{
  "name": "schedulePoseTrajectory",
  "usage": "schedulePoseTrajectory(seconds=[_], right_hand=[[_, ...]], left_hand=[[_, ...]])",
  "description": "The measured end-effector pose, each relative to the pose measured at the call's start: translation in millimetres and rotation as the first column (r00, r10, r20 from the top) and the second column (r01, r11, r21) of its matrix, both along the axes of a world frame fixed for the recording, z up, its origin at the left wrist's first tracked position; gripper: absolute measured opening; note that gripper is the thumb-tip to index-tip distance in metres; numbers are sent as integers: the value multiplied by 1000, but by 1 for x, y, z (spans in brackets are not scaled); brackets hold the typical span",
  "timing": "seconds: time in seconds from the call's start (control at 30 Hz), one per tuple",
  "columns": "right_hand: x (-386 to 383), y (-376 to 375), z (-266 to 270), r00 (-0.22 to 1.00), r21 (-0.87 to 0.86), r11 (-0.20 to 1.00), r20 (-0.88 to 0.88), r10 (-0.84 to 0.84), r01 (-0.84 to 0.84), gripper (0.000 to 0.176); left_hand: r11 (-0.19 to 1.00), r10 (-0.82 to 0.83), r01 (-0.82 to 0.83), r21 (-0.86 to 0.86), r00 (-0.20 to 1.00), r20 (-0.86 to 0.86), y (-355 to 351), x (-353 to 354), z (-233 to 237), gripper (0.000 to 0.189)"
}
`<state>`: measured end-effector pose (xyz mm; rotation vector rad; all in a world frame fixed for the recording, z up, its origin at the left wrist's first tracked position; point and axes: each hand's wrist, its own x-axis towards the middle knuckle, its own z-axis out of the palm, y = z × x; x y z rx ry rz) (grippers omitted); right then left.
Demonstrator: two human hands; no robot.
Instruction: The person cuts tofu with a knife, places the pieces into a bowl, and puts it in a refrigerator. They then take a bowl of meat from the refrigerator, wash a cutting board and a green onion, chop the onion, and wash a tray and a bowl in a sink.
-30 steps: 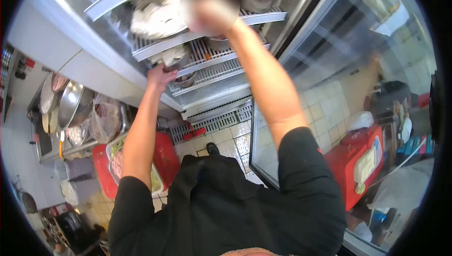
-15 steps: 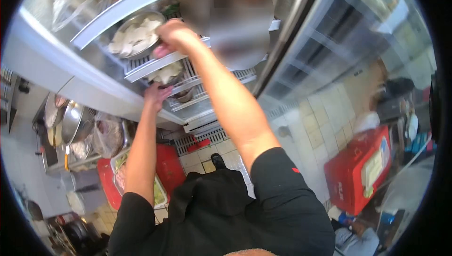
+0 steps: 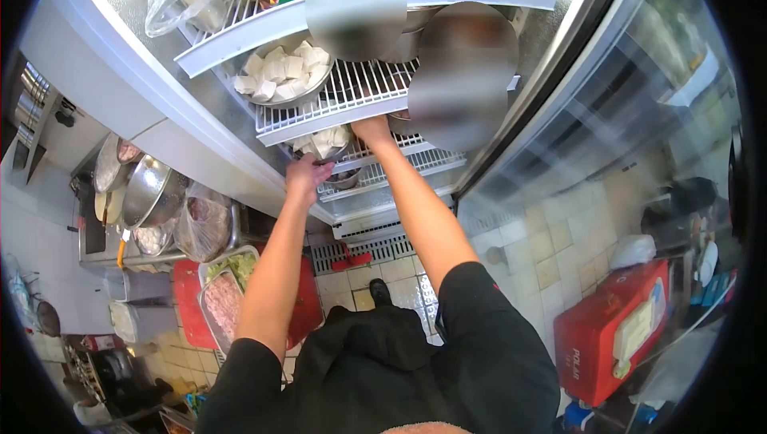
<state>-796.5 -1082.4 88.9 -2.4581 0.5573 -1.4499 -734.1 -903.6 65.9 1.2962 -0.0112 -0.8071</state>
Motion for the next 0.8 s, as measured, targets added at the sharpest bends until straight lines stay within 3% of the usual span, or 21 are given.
schedulePoseTrajectory(seconds=[0.03,0.07,0.27,0.37,0.5,0.67,0.73,0.8], right_hand=[[-2,-5,0,937,110,993,-350,2,38,33],[3,-9,1,890,101,993,-456,-14,68,33],[32,-40,7,875,53,991,-476,-82,122,34],[35,-52,11,896,59,992,-438,-70,107,34],[31,-59,9,947,108,993,-322,-15,53,35],[23,-66,21,990,340,931,19,139,-137,36],[18,-69,23,948,517,796,218,231,-313,36],[15,-72,25,846,681,503,455,279,-532,36]], left_hand=[[1000,5,-5,17,1000,0,0,-1,0,29],[999,12,-12,33,1000,-2,0,-2,1,27],[1000,-1,1,-22,1000,-6,7,1,-8,33],[999,-36,35,-25,999,-31,9,-4,10,34],[993,-52,50,-108,998,-20,11,3,-8,35],[998,2,-2,-62,1000,-1,13,-9,14,36],[999,-3,3,-48,1000,1,12,-9,11,38],[999,-3,4,-43,1000,16,12,-9,7,41]])
